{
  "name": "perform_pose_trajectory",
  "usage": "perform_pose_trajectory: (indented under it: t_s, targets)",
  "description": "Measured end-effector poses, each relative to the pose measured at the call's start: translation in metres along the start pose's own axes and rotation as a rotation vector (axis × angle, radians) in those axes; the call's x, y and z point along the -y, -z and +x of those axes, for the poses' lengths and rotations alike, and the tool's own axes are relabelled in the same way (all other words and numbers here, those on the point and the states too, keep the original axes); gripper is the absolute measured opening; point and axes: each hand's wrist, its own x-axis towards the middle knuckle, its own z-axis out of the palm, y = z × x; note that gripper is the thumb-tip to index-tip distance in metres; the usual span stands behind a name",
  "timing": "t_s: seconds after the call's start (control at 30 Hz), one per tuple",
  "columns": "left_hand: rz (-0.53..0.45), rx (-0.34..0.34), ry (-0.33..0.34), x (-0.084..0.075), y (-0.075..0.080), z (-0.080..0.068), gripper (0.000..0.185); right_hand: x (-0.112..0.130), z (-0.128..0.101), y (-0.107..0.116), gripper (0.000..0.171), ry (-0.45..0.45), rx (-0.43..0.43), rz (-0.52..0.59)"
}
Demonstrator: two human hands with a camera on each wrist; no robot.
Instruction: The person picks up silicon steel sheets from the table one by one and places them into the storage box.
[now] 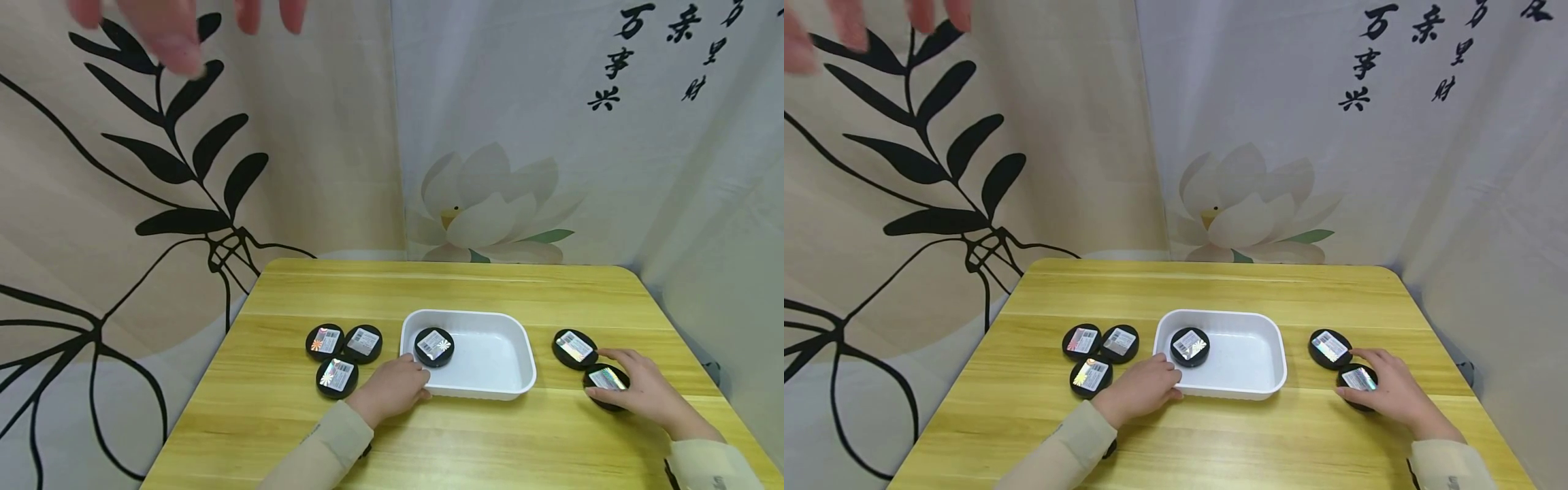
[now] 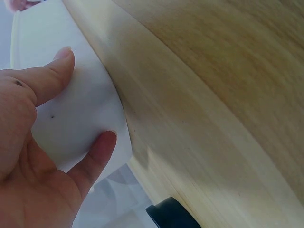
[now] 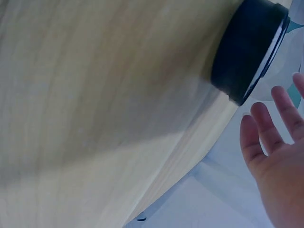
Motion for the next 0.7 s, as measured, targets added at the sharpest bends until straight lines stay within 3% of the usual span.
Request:
perform_pose_trajectory:
  t_s: [0.7]
  targets:
    - [0.007, -0.006, -0.002, 0.000, 0.001, 0.001, 0.025, -0.021, -0.011, -0.010, 0.095, -0.037, -0.011, -0.049]
